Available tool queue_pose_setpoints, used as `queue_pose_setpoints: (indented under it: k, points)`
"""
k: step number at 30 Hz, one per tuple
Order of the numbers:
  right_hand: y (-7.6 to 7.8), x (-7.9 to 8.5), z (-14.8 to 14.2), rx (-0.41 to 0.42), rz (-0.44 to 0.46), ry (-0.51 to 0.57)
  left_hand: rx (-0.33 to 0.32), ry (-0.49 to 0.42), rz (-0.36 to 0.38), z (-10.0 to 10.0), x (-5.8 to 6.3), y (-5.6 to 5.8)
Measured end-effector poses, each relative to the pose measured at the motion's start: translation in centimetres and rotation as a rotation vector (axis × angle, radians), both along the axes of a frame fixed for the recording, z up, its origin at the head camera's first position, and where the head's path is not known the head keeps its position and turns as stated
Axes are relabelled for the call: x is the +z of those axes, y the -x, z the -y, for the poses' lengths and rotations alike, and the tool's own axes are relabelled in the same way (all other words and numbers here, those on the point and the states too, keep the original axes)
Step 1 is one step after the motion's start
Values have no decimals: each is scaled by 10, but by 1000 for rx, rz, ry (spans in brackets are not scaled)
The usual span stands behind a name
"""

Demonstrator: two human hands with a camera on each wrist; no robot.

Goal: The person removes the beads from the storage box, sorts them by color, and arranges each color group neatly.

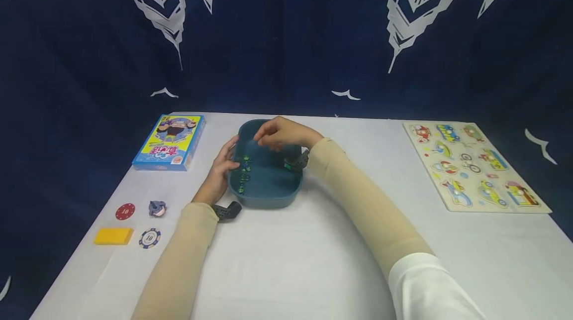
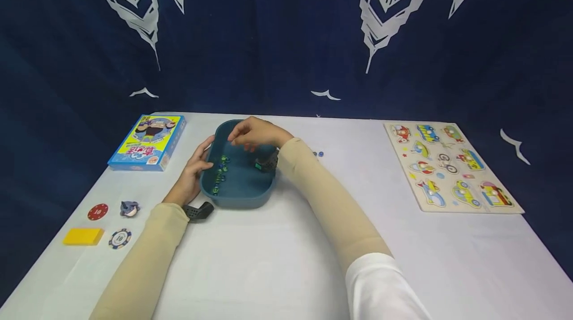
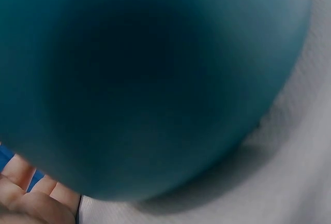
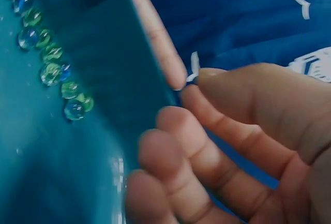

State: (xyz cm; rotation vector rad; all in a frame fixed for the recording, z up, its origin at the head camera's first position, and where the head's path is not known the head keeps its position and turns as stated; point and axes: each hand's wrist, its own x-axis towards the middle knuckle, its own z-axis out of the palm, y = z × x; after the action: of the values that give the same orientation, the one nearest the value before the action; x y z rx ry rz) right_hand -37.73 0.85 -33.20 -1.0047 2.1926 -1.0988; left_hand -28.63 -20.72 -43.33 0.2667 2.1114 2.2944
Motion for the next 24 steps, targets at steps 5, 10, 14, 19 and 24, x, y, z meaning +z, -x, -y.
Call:
queue_pose_setpoints:
  k: [5,10,14,19,24]
  points:
    - [5,-8,23,25,13,-108,5,3,3,0,1,0]
    - [8,-15,37,15,22,-171,6,-10,2,1,1,0]
    - [11,-19,44,-8,25,-223,7,-11,0,1,0,1]
    - [13,-24,50,-10,8,-266,-6,-23,-9,2,-2,3]
    - [15,-29,55,-4,-30,-295,-9,-29,-9,2,0,1]
